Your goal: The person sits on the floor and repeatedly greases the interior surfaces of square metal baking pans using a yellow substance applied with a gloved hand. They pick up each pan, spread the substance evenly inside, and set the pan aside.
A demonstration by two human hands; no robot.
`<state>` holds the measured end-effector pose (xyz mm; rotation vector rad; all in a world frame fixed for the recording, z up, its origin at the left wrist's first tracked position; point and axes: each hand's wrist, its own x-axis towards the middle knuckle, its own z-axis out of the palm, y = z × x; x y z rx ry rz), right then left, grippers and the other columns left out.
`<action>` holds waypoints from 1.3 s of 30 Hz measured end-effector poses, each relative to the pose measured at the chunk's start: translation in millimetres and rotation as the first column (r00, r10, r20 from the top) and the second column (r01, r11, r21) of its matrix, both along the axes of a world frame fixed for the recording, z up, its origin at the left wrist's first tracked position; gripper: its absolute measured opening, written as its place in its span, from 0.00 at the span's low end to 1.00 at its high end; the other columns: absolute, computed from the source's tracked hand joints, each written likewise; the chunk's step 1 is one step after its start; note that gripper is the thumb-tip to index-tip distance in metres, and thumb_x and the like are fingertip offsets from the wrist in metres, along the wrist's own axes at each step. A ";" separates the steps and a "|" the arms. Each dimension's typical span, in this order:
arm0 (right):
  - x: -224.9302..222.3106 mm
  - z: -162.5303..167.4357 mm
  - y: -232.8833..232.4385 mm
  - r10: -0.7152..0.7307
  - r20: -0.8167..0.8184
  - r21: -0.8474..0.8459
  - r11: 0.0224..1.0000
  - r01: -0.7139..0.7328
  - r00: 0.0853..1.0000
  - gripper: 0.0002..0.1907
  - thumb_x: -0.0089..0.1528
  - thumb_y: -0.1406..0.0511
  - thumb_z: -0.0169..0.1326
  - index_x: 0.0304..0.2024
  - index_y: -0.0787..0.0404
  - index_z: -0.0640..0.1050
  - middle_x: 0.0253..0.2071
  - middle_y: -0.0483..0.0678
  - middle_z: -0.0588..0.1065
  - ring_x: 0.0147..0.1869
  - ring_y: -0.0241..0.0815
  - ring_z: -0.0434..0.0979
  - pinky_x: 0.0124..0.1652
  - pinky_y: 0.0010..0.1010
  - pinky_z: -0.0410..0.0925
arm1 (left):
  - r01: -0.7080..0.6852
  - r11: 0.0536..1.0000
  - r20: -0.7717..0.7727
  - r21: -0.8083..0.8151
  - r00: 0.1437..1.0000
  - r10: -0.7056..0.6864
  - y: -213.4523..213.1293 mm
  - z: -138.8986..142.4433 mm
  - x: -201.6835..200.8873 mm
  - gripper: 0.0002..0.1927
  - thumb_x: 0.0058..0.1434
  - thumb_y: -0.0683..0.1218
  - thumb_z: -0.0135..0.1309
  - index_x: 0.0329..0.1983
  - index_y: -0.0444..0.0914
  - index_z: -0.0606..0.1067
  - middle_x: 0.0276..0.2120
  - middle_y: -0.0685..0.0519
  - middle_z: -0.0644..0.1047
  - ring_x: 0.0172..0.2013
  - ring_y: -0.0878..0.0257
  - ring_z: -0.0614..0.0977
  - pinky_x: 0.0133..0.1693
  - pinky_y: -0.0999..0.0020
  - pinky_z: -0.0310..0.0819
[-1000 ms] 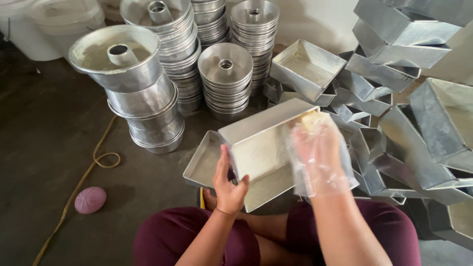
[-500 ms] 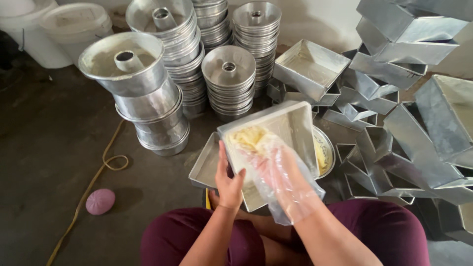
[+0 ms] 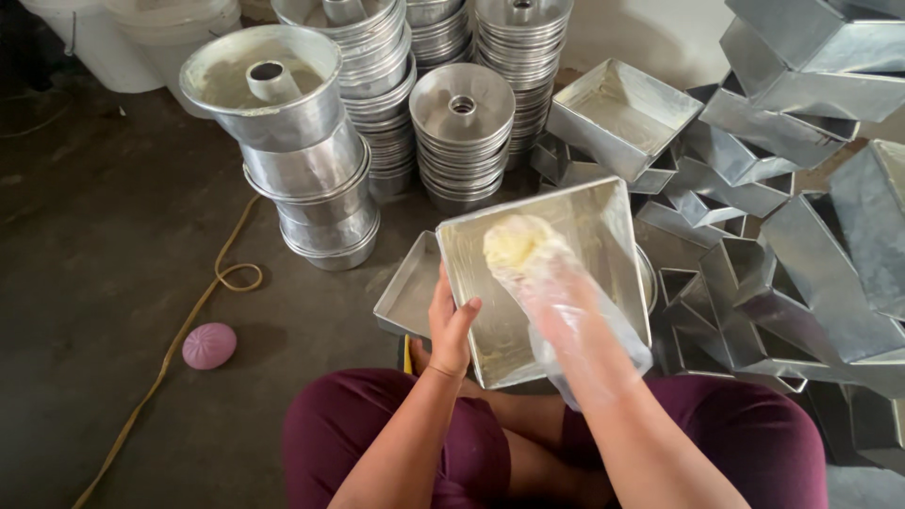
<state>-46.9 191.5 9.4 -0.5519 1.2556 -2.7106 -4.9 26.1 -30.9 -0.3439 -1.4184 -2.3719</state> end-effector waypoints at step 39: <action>29.5 73.1 18.8 0.381 -0.558 0.549 -0.496 0.672 0.737 0.10 0.62 0.65 0.45 0.36 0.65 0.75 0.24 0.56 0.78 0.30 0.55 0.80 0.33 0.45 0.73 | -0.255 0.911 -0.074 -0.325 0.967 0.245 -10.9 30.4 9.4 0.45 0.53 0.34 0.58 0.76 0.32 0.58 0.60 0.47 0.75 0.56 0.60 0.75 0.60 0.67 0.67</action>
